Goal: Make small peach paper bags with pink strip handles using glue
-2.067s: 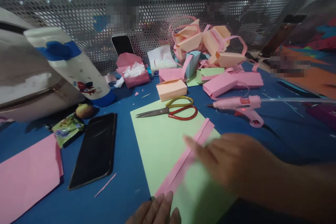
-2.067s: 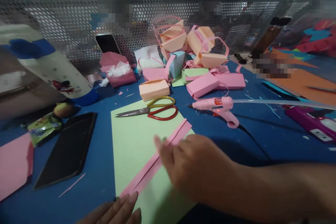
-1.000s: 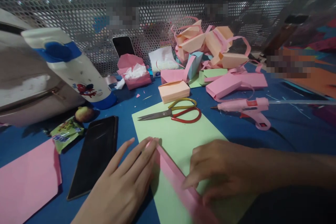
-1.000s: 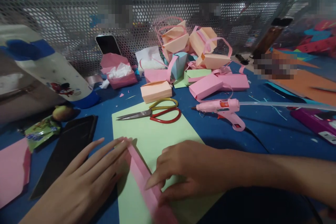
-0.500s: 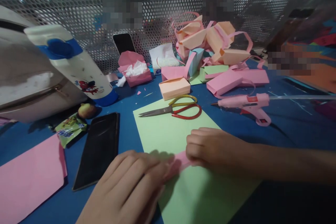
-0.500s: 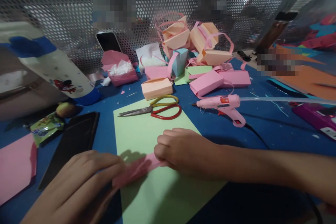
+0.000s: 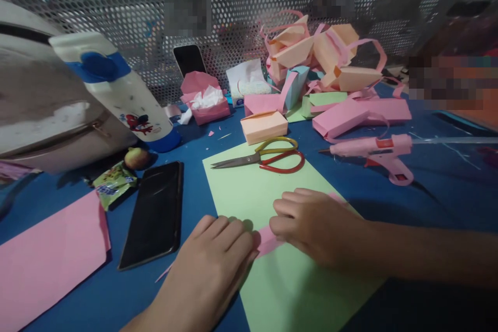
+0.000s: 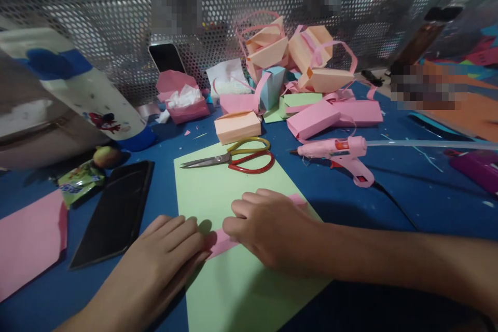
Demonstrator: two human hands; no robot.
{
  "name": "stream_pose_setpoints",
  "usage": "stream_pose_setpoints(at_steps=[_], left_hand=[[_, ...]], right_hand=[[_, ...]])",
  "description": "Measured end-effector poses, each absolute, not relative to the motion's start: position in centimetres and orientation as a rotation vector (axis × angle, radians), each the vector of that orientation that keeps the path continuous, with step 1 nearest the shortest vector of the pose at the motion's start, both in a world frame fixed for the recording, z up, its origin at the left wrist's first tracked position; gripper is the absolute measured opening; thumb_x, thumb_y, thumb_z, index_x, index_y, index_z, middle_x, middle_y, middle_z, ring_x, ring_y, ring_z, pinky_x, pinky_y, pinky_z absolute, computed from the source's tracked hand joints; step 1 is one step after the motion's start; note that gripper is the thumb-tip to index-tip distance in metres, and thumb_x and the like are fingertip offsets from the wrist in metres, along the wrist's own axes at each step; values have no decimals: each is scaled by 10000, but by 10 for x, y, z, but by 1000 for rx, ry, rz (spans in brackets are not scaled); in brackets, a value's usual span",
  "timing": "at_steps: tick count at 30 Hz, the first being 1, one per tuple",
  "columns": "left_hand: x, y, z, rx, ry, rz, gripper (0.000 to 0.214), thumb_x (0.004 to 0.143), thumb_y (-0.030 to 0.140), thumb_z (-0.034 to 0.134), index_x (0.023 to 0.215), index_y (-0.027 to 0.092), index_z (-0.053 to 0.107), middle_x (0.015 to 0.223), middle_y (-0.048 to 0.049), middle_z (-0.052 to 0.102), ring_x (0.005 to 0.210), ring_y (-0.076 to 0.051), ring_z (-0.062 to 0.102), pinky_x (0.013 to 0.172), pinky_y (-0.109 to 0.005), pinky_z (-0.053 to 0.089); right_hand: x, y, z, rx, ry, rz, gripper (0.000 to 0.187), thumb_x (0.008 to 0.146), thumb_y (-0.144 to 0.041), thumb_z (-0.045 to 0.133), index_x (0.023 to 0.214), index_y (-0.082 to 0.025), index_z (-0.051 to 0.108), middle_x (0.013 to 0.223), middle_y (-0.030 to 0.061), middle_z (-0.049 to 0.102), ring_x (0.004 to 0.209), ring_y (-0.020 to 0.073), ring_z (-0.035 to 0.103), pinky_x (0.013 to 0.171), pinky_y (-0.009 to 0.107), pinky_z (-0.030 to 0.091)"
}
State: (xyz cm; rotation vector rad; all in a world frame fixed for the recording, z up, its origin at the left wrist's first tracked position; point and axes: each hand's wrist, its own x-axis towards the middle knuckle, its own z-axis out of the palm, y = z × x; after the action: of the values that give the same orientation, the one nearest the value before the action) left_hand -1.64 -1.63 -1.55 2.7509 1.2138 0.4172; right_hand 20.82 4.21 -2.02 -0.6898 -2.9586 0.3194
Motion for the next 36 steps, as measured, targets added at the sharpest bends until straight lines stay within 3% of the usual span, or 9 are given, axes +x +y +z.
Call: stream_pose_setpoints(at_steps=[15,17,19,23,30,36], left_hand=[[-11,-13,-18,2995,1337,307,284,989,129,418,737,196,532,652,7,531,560,-173,474,580,-320,295],[-11,-13,-16,3015,1326,340,246,995,141,427,796,187,563,652,11,541,567,-168,487,593,-321,321],[-12,-15,-14,3064,1223,384,218,1010,137,399,974,181,610,701,3,585,612,-168,523,621,-321,356],[-17,-18,-13,3133,1076,405,338,1031,131,327,1239,207,582,864,-28,654,751,-179,567,702,-333,419],[-25,-23,-15,3127,1030,398,377,1028,140,314,1284,173,589,1009,-81,670,818,-197,574,712,-342,456],[-29,-29,-6,3068,1011,359,329,1004,115,356,1143,116,654,1044,-108,689,861,-211,618,725,-342,524]], right_hand=[[208,36,-25,-650,-2977,27,88,884,-123,540,877,-208,564,761,36,532,705,209,444,592,352,193],[208,35,-26,-659,-2969,-28,84,895,-130,546,880,-211,558,758,32,532,703,208,449,587,351,188],[207,35,-26,-681,-2956,-71,69,907,-152,551,871,-209,548,764,34,537,709,212,456,586,350,191],[207,35,-23,-712,-2946,-88,88,912,-170,546,829,-194,531,783,48,549,718,216,465,589,348,211],[209,37,-22,-717,-2971,7,115,819,-74,539,811,-186,516,790,51,543,696,204,438,592,334,208],[208,37,-22,-701,-2968,4,106,827,-76,532,835,-182,526,800,53,540,694,206,417,594,338,192]])
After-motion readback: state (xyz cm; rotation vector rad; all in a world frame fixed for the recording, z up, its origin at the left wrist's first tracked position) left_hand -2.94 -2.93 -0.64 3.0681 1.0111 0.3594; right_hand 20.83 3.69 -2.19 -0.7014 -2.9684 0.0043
